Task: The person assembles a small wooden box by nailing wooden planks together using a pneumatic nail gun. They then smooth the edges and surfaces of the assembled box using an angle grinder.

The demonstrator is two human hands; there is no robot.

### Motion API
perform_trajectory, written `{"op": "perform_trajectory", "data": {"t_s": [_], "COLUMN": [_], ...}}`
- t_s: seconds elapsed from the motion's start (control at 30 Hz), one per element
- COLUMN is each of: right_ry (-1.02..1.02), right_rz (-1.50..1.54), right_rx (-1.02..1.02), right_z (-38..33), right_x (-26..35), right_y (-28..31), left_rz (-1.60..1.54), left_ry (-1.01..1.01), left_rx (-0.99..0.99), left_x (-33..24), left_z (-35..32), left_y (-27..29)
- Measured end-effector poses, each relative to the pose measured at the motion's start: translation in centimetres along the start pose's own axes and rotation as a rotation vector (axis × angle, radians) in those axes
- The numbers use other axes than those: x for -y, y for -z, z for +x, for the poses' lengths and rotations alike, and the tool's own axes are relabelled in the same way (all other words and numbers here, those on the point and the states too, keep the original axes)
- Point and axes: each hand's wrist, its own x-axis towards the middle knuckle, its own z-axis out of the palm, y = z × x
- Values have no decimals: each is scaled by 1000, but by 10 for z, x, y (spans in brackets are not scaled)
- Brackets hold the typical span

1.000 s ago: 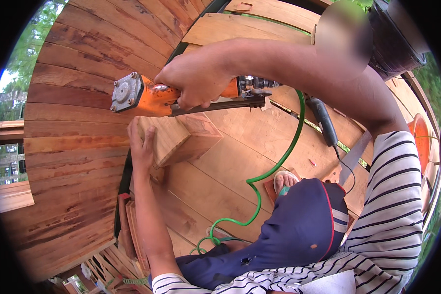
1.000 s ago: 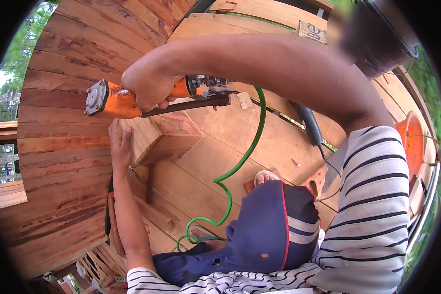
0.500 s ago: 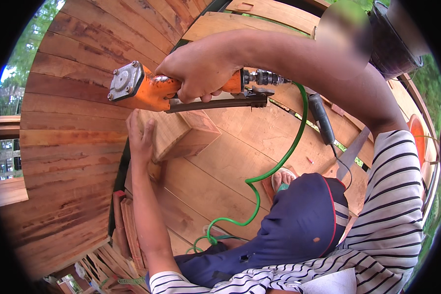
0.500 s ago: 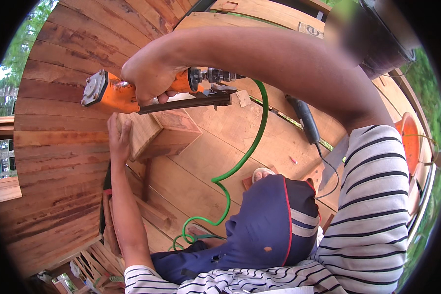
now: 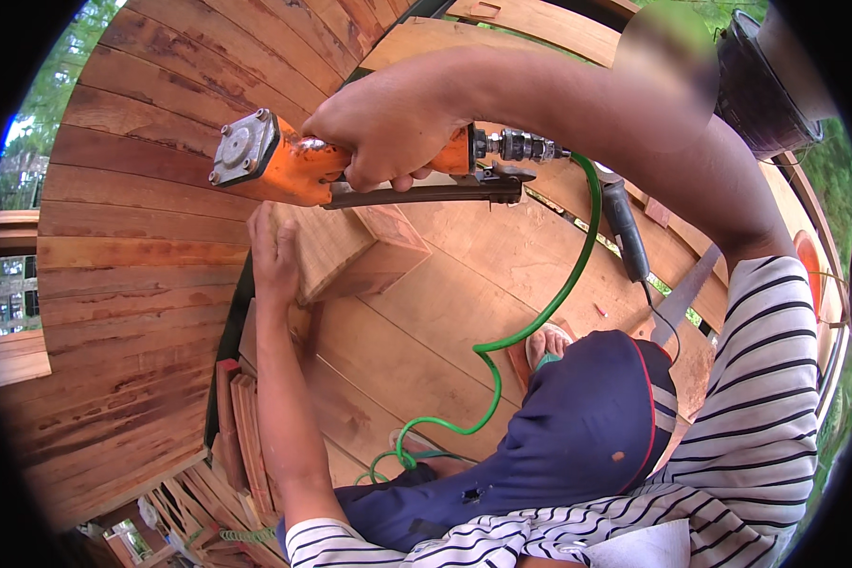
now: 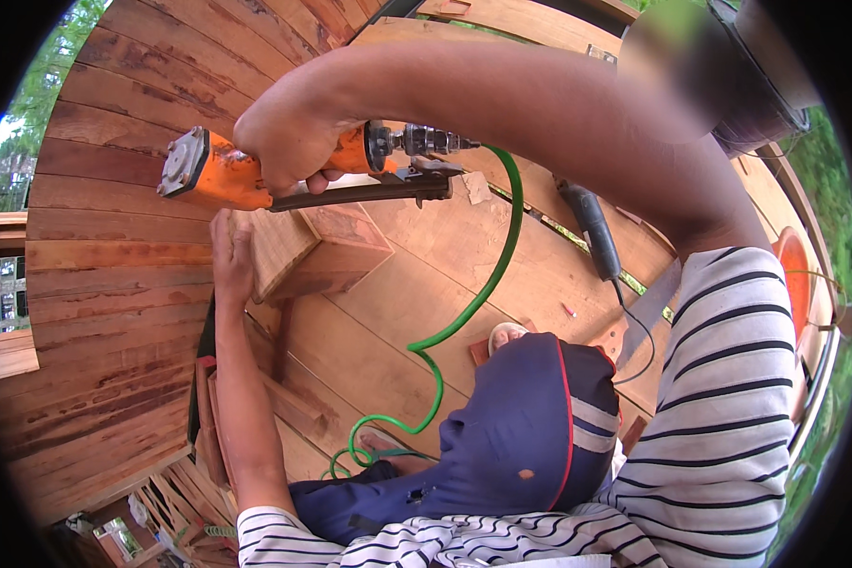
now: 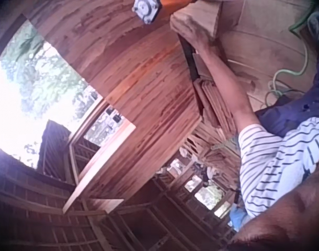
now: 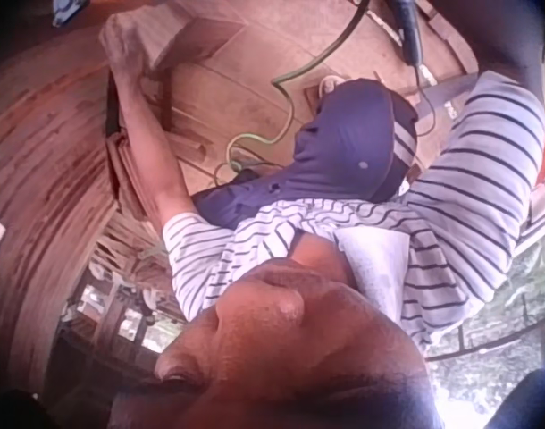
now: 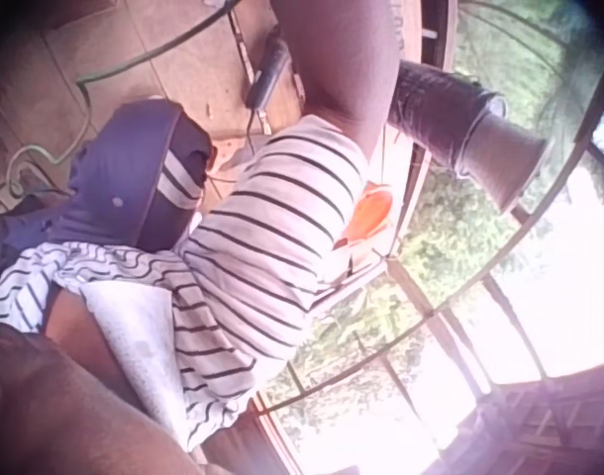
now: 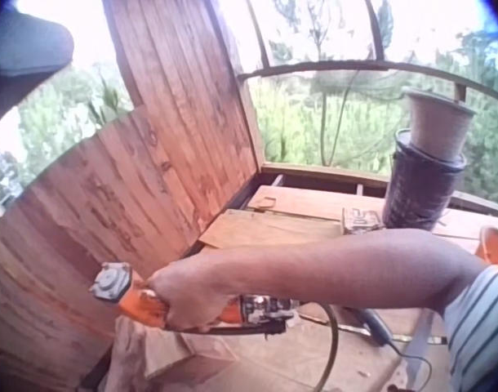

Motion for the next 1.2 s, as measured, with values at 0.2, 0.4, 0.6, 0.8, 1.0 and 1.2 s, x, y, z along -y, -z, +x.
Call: {"op": "perform_trajectory", "data": {"t_s": [0.2, 0.4, 0.6, 0.8, 1.0, 1.2], "right_ry": [-3, 56, -62, -416, -338, -201], "right_rz": [-108, 366, 496, -37, 139, 294], "right_rx": [47, -255, -1487, -2044, -2172, -2147], "right_z": [8, -23, -93, -178, -193, -203], "right_x": [10, -27, -38, -75, -102, -83], "right_y": [4, -36, -133, -152, -166, -158], "left_rz": [55, -20, -61, -66, -69, -72], "left_ry": [-13, -75, -31, -39, -57, -72], "left_rx": [-26, -5, -25, -28, -29, -32], "left_x": [12, 7, 5, 3, 6, -1], "left_z": [-1, 7, -6, -7, -5, -8], "left_y": [3, -8, 0, -8, -5, -7]}}
